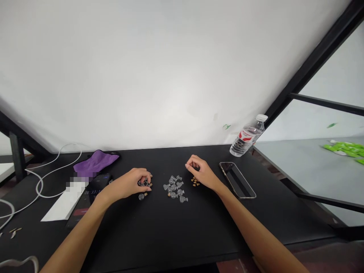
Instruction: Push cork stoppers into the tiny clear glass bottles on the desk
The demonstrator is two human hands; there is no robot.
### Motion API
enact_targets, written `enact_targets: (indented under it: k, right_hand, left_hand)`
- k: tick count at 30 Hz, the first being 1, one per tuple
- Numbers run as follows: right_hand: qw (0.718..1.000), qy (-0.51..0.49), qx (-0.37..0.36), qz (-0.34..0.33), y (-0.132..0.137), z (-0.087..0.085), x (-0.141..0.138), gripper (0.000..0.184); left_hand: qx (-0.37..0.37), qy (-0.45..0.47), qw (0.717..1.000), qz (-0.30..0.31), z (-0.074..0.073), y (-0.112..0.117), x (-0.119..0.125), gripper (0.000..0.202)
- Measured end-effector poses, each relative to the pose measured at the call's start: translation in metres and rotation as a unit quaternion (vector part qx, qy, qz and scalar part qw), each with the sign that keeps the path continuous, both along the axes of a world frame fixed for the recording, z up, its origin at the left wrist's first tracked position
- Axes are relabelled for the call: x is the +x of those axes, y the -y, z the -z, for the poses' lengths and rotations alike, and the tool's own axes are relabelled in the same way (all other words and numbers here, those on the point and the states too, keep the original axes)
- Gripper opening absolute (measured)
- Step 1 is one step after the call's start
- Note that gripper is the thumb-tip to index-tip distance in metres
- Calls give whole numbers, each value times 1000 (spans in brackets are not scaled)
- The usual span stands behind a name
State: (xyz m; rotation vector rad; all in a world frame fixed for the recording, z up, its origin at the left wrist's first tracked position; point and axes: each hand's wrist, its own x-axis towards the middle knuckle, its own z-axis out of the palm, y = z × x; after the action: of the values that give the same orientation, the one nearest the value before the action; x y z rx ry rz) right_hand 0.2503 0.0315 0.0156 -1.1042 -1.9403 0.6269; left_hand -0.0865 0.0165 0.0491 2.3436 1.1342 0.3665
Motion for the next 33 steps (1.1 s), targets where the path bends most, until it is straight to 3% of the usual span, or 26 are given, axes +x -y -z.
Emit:
enact_targets:
  k: [6, 11, 17, 26, 33]
  right_hand:
    - [999, -7, 23, -40, 7, -10, -29, 26]
    - [998, -14, 23, -60, 25, -7, -43, 24]
    - [994, 21, -43, -101, 36, -3, -40, 25]
    - [987, 62, -60, -134, 41, -11, -40, 23]
    - [992, 43, -72, -89, 32, -16, -20, 20]
  left_hand:
    - [31, -16, 999, -6, 5, 2, 10, 14]
    - [84, 122, 988, -52, 13, 16, 44, 6]
    - [90, 224, 968, -62, 31, 36, 77, 1]
    - [84, 242, 965, -65, 38, 40, 84, 5]
    - [98, 219, 964, -117, 37, 37, 83, 4]
